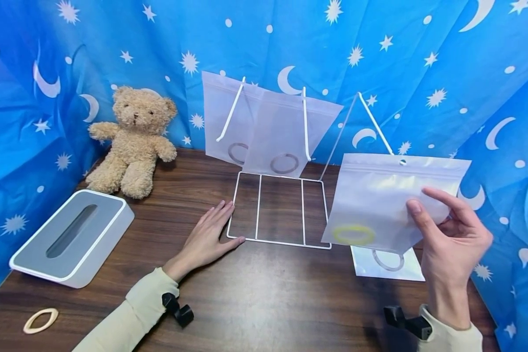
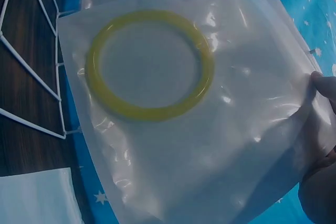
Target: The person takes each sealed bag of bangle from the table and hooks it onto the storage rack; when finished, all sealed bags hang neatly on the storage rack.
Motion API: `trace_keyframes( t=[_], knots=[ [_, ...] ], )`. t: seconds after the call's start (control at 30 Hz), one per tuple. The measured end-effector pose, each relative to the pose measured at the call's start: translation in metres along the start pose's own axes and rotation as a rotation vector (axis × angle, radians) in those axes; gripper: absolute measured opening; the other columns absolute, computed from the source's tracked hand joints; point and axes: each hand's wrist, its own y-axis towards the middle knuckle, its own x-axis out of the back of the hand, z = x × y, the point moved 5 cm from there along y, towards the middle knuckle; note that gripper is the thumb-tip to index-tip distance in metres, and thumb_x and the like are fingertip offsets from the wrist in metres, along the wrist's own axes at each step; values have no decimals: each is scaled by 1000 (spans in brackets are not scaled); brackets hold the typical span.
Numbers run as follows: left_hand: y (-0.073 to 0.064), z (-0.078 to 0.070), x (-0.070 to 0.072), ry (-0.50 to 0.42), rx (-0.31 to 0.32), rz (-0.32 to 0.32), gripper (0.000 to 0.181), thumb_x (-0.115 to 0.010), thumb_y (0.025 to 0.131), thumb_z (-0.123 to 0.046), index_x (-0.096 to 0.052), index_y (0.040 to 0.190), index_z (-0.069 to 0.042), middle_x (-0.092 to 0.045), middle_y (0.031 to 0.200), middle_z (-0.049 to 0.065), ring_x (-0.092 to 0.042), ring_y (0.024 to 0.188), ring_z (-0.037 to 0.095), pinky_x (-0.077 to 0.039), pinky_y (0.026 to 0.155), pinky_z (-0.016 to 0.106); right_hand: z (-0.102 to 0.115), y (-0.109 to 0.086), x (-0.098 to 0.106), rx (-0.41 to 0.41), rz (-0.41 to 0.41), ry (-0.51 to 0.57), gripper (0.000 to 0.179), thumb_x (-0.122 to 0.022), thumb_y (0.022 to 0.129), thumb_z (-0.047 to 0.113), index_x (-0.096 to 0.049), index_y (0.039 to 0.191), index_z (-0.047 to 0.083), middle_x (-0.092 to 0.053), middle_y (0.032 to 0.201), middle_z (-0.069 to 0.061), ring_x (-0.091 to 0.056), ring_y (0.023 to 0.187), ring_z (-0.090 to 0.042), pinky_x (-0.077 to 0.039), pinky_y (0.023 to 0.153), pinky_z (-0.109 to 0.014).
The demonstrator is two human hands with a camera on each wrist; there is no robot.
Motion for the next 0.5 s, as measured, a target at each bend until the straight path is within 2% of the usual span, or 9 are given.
trace_keyframes(
  t=[0.27, 0.5],
  knots=[
    [-1, 4, 1, 9, 14, 1, 91, -61, 88, -62, -34, 152, -3, -31, 157, 9, -20, 146, 25, -16, 117, 46, -26, 9, -8, -48, 11, -50, 38, -71, 74, -23, -60, 111, -23, -66, 108, -29, -70, 94, -30, -57, 78, -30],
    [0, 2, 0, 0, 16, 4, 91, -61, 88, -63, -34, 151, -3, -31, 157, 8, -21, 146, 25, -16, 117, 45, -57, 29, -15, -89, -4, -61, 38, -75, 76, -15, -63, 112, -18, -66, 110, -27, -68, 98, -31, -57, 79, -31]
  ],
)
